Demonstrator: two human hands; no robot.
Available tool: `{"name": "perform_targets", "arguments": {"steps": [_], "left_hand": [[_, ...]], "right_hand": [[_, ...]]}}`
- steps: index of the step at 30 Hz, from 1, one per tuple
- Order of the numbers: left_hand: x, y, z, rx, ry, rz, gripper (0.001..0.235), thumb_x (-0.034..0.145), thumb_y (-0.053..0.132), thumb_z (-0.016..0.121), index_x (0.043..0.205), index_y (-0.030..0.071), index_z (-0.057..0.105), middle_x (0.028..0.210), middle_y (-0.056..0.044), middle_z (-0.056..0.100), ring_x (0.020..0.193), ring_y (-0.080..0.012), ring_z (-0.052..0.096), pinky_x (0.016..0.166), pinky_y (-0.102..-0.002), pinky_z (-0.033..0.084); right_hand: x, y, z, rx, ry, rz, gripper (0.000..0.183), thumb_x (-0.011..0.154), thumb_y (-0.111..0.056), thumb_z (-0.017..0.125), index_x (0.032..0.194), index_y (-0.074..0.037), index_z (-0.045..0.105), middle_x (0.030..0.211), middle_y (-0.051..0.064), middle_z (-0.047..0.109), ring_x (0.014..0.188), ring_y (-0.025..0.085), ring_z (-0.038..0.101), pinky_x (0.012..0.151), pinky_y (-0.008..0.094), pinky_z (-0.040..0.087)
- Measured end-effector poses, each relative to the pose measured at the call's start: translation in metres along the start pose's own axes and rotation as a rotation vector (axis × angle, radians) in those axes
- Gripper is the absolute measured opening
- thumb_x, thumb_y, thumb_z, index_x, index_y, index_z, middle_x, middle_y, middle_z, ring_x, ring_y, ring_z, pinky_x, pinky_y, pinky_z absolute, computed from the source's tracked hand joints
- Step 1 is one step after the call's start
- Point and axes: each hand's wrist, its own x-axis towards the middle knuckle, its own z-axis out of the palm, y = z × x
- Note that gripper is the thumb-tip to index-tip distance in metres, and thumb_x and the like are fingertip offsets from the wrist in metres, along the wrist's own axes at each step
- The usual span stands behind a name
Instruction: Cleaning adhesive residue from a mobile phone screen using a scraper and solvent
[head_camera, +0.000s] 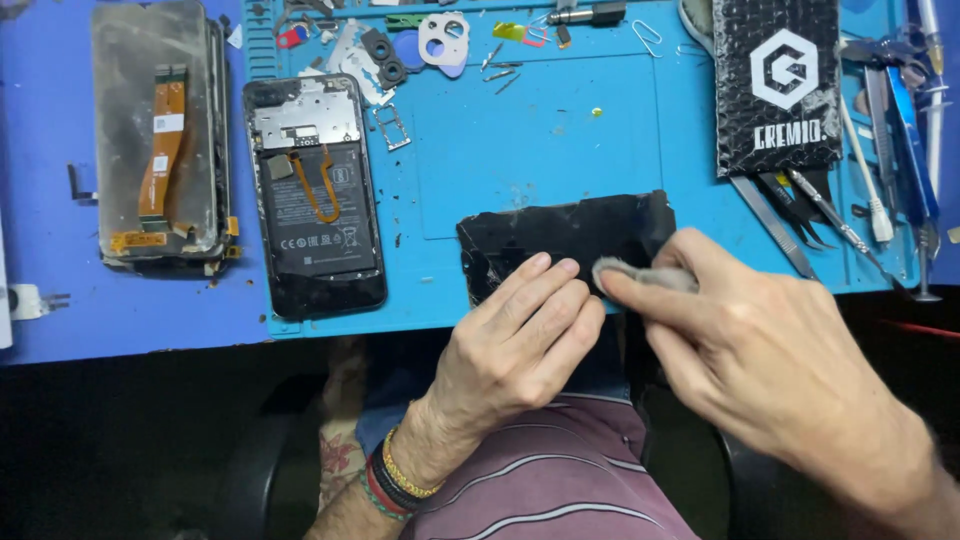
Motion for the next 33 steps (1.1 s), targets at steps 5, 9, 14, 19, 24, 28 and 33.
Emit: {"name": "perform_targets", "arguments": {"steps": [5, 9, 14, 19, 24, 28, 33], "left_hand": [[0.001, 0.002, 0.0, -0.045, -0.025, -0.009, 0.021, 0.108, -0.001, 0.052, 0.102, 0.0, 0.072, 0.104, -0.015, 0.069, 0.11, -0.0301, 0.069, 0.106, -0.044, 0.059], [0.003, -0.003, -0.003, -0.051, -0.003, 0.0, 0.019, 0.107, -0.003, 0.053, 0.1, -0.002, 0.072, 0.103, -0.015, 0.068, 0.107, -0.0302, 0.069, 0.106, -0.045, 0.06], [0.003, 0.0, -0.004, -0.053, -0.012, -0.015, 0.019, 0.106, -0.004, 0.053, 0.1, -0.003, 0.071, 0.097, -0.014, 0.063, 0.099, -0.0272, 0.063, 0.106, -0.045, 0.061], [0.002, 0.001, -0.004, -0.079, -0.003, -0.029, 0.021, 0.105, -0.006, 0.053, 0.097, -0.002, 0.071, 0.097, -0.014, 0.063, 0.096, -0.0272, 0.063, 0.106, -0.046, 0.061], [-0.001, -0.002, -0.004, -0.107, 0.016, -0.01, 0.022, 0.104, -0.008, 0.054, 0.088, 0.0, 0.067, 0.087, -0.013, 0.056, 0.091, -0.0284, 0.065, 0.107, -0.047, 0.061], [-0.001, 0.002, -0.004, -0.097, -0.017, -0.04, 0.028, 0.103, -0.011, 0.051, 0.082, 0.002, 0.063, 0.082, -0.01, 0.049, 0.084, -0.0263, 0.061, 0.11, -0.045, 0.059], [-0.001, -0.002, -0.006, -0.078, -0.002, -0.035, 0.029, 0.104, -0.013, 0.051, 0.08, 0.001, 0.06, 0.083, -0.01, 0.048, 0.082, -0.0259, 0.058, 0.11, -0.045, 0.06]], "right_hand": [[0.008, -0.001, 0.008, 0.013, 0.197, -0.081, 0.046, 0.098, -0.01, 0.055, 0.142, -0.019, 0.067, 0.107, 0.013, 0.056, 0.07, 0.036, 0.065, 0.04, 0.05, 0.051], [0.015, -0.001, 0.008, 0.055, 0.088, -0.043, 0.043, 0.098, -0.019, 0.057, 0.138, -0.03, 0.069, 0.102, 0.004, 0.058, 0.063, 0.032, 0.066, 0.041, 0.049, 0.05], [0.004, -0.002, 0.004, 0.02, 0.108, -0.088, 0.044, 0.098, -0.013, 0.056, 0.14, -0.02, 0.065, 0.106, 0.01, 0.056, 0.065, 0.035, 0.063, 0.036, 0.05, 0.049], [0.021, -0.006, 0.017, -0.032, 0.235, -0.041, 0.042, 0.098, -0.014, 0.061, 0.138, -0.023, 0.071, 0.108, 0.01, 0.058, 0.06, 0.038, 0.062, 0.041, 0.051, 0.048], [0.011, -0.002, 0.004, 0.051, 0.002, -0.088, 0.046, 0.095, -0.019, 0.056, 0.138, -0.033, 0.067, 0.102, 0.004, 0.056, 0.064, 0.034, 0.065, 0.041, 0.052, 0.049], [0.022, -0.011, 0.01, 0.027, 0.162, -0.117, 0.044, 0.098, -0.008, 0.058, 0.14, -0.018, 0.069, 0.104, 0.011, 0.055, 0.058, 0.036, 0.06, 0.037, 0.049, 0.049], [0.021, -0.007, 0.015, 0.025, 0.107, -0.093, 0.045, 0.096, -0.016, 0.058, 0.135, -0.031, 0.072, 0.102, 0.006, 0.059, 0.062, 0.035, 0.064, 0.042, 0.051, 0.049]]}}
